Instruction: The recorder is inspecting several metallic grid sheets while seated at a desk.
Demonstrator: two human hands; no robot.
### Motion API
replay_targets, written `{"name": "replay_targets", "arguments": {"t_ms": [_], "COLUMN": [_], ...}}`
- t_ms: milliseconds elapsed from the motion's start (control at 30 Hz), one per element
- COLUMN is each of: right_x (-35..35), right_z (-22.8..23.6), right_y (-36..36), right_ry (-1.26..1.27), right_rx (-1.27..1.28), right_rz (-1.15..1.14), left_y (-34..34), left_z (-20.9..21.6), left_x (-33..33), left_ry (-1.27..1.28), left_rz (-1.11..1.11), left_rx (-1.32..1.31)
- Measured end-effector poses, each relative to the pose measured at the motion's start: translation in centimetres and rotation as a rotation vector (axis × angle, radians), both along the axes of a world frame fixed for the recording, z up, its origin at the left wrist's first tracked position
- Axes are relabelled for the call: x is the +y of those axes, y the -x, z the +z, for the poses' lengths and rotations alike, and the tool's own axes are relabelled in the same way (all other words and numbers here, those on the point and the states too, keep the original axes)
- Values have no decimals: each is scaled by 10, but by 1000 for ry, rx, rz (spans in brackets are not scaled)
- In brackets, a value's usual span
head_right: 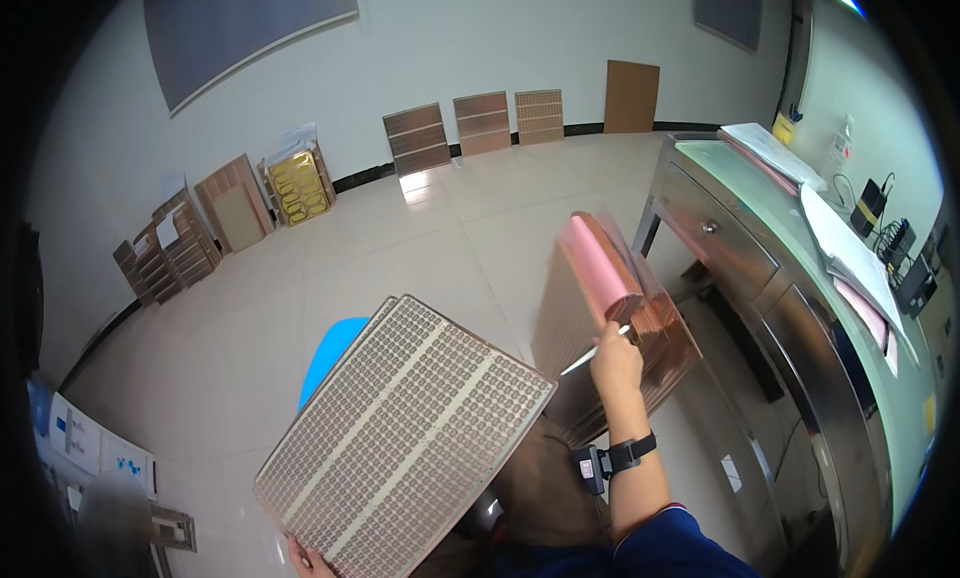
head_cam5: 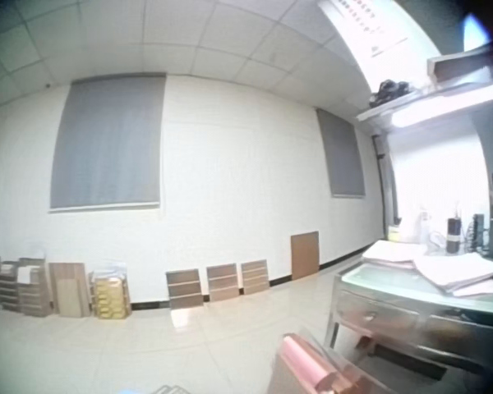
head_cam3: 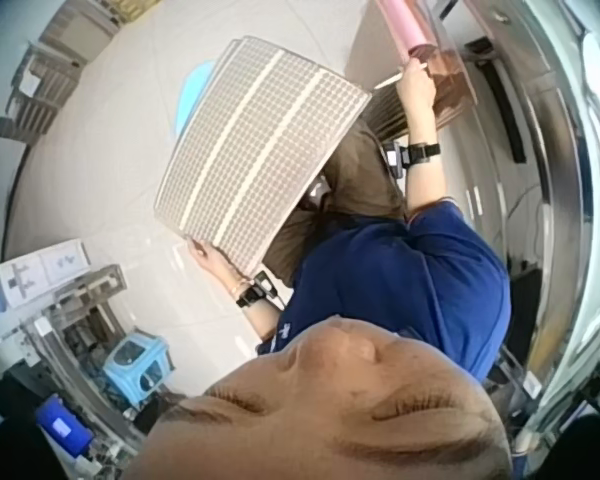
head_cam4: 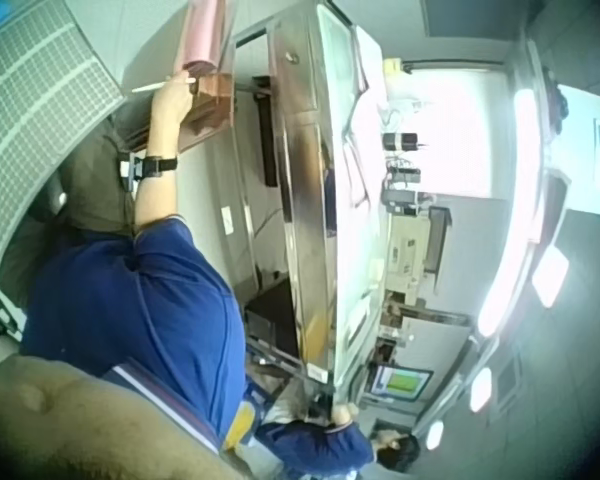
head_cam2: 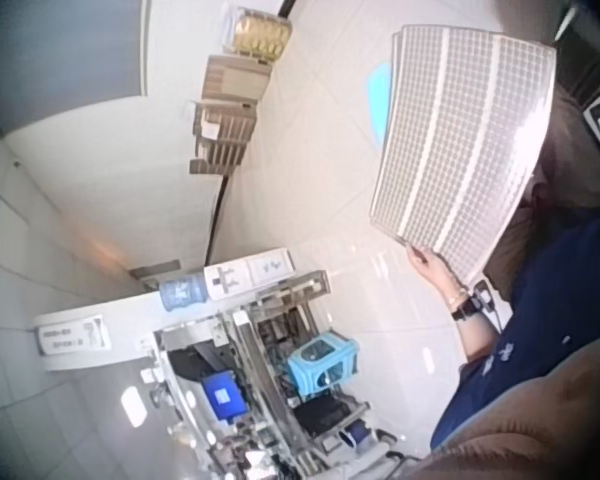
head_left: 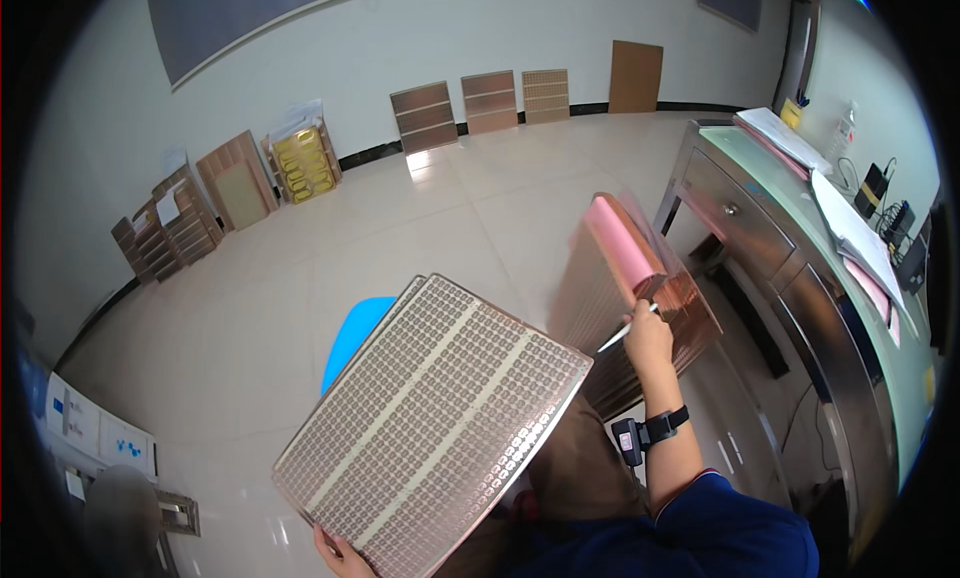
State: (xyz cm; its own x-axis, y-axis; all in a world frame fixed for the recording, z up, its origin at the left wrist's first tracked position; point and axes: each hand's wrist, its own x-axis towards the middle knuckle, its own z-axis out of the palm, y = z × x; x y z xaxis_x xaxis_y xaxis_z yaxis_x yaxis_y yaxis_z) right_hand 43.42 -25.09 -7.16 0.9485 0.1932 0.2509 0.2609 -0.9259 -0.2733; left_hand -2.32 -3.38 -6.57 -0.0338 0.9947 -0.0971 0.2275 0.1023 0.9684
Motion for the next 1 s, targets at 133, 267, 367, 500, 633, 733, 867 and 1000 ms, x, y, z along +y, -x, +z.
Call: {"name": "replay_targets", "arguments": {"t_ms": [133, 267, 367, 500, 633, 733, 867, 1000], "right_x": [-26, -47, -46, -51, -57, -51, -18, 35], "right_z": [3, 2, 2, -4, 2, 6, 22, 18], "right_y": [-11, -30, -38, -50, -51, -38, -5, 33], "right_ry": [49, 41, 34, 24, 99, -48, -358, -615], "right_rx": [18, 92, 98, 80, 91, -67, -306, -4], "right_rz": [-114, -42, -33, -27, -35, -23, 182, 628], "left_y": [-1, 3, -15, 30, 46, 42, 55, 62], "left_z": [-2, -11, 19, -52, -71, -56, -50, -47], "left_x": [1, 7, -4, 23, 33, 30, 31, 35], "left_ry": [6, -38, 34, 8, -42, -59, 110, 344], "left_rz": [6, -7, 14, 15, -19, -33, 94, 117], "left_rx": [26, 32, 78, -83, 156, 57, -162, -124]}}
